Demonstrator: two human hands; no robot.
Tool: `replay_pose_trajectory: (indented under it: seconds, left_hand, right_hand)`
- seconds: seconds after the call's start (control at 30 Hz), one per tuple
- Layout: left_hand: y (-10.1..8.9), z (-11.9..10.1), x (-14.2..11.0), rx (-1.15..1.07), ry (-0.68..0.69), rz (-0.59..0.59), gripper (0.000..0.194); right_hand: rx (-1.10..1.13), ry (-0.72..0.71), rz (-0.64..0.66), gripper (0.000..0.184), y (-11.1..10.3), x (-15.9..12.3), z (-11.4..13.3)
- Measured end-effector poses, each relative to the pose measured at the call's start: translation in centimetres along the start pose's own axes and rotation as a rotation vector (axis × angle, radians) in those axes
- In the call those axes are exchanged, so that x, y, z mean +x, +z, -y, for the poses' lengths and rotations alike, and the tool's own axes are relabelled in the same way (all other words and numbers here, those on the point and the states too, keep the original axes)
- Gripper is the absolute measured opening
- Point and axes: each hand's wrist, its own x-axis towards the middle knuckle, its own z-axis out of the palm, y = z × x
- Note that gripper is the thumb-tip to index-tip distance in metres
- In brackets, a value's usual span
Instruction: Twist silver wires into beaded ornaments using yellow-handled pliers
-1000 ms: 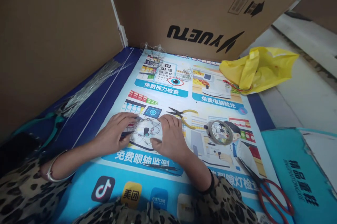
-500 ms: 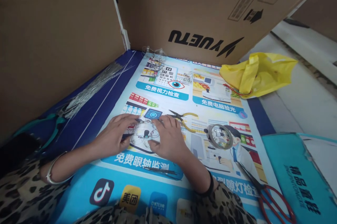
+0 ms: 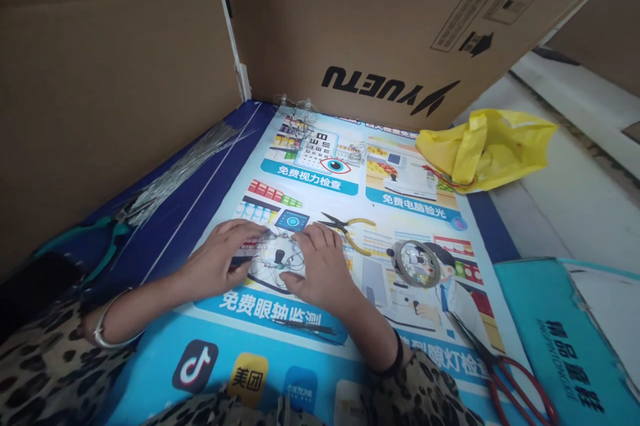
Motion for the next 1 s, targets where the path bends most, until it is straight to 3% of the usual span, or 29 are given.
replay_pose_trajectory:
  seconds: [0.17, 0.43, 0.6, 0.73, 0.83, 1.0]
  left_hand:
    - [0.2, 0.6, 0.0, -0.037, 0.047, -0.056, 0.049]
    - [-0.2, 0.3, 0.3, -0.012, 0.049, 0.036, 0.055]
    - [-0.1, 0.9, 0.3, -0.025, 0.083, 0.002, 0.056]
    - [0.1, 1.3, 0.4, -0.014, 0.112, -0.025, 0.055]
    - [0.2, 1.1, 0.4, 0.018, 0.128, 0.006, 0.055]
    - [0.5, 1.4, 0.3, 0.031, 0.149, -0.014, 0.053]
  right_hand:
    - [0.053, -0.037, 0.009, 0.065, 0.0, -0.1, -0.7]
    - [0.055, -0.034, -0.001, 0.061, 0.2, 0.0, -0.8]
    - [0.271, -0.055, -0.103, 0.042, 0.2, 0.1, -1.8]
    - [0.528, 0.180, -0.206, 0.025, -0.7, 0.3, -1.7]
    - [0.542, 0.353, -0.166, 0.029, -1.8, 0.4, -1.3]
    - [0.403, 0.324, 0.015, 0.021, -4.0, -0.4, -1.6]
